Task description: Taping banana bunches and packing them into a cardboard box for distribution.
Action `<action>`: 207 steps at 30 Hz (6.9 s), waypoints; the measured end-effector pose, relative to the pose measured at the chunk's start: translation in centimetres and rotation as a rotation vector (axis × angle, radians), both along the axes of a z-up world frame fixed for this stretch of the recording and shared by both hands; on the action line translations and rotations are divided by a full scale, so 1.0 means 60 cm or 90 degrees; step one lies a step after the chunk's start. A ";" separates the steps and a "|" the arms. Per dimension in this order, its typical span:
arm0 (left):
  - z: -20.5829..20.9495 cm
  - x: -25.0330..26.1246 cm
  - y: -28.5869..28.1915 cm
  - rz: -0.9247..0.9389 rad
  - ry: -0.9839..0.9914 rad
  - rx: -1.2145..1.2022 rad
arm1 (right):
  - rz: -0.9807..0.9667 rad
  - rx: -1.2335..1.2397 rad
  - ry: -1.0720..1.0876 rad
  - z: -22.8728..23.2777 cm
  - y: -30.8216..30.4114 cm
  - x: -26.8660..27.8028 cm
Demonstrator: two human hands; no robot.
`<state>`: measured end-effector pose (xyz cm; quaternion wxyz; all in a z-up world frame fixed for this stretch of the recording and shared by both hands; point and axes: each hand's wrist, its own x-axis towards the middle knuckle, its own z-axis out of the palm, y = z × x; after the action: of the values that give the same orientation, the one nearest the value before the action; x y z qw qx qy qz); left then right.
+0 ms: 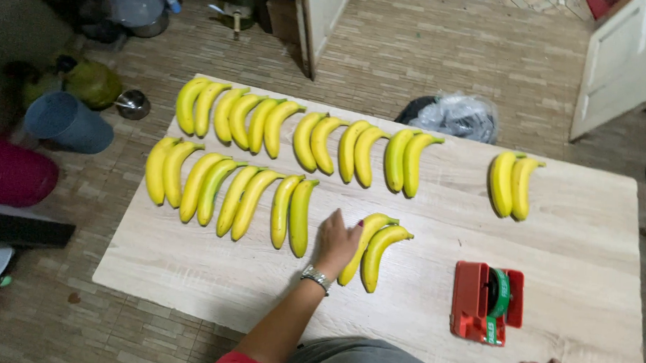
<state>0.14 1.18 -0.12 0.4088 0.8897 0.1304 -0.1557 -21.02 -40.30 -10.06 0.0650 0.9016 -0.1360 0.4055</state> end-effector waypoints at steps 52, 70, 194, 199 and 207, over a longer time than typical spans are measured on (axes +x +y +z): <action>-0.076 0.025 -0.138 -0.174 0.003 0.398 | -0.153 0.015 0.106 -0.051 -0.034 -0.025; 0.097 -0.074 -0.007 -0.048 0.260 -1.245 | -0.155 0.028 0.117 -0.037 -0.030 -0.029; -0.096 -0.160 -0.387 -0.129 0.127 -0.109 | 0.420 0.422 1.033 0.159 0.091 0.085; -0.094 -0.164 -0.416 0.022 0.144 -0.223 | 0.415 0.396 1.026 0.140 0.063 0.094; 0.237 -0.339 -0.311 -0.011 0.376 -0.307 | 0.552 0.478 1.045 0.133 0.055 0.109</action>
<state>-20.19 -17.47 14.12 0.5501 0.6857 0.1947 -0.4351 -14.48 -36.98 -2.08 -0.3037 0.8362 0.1723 -0.4230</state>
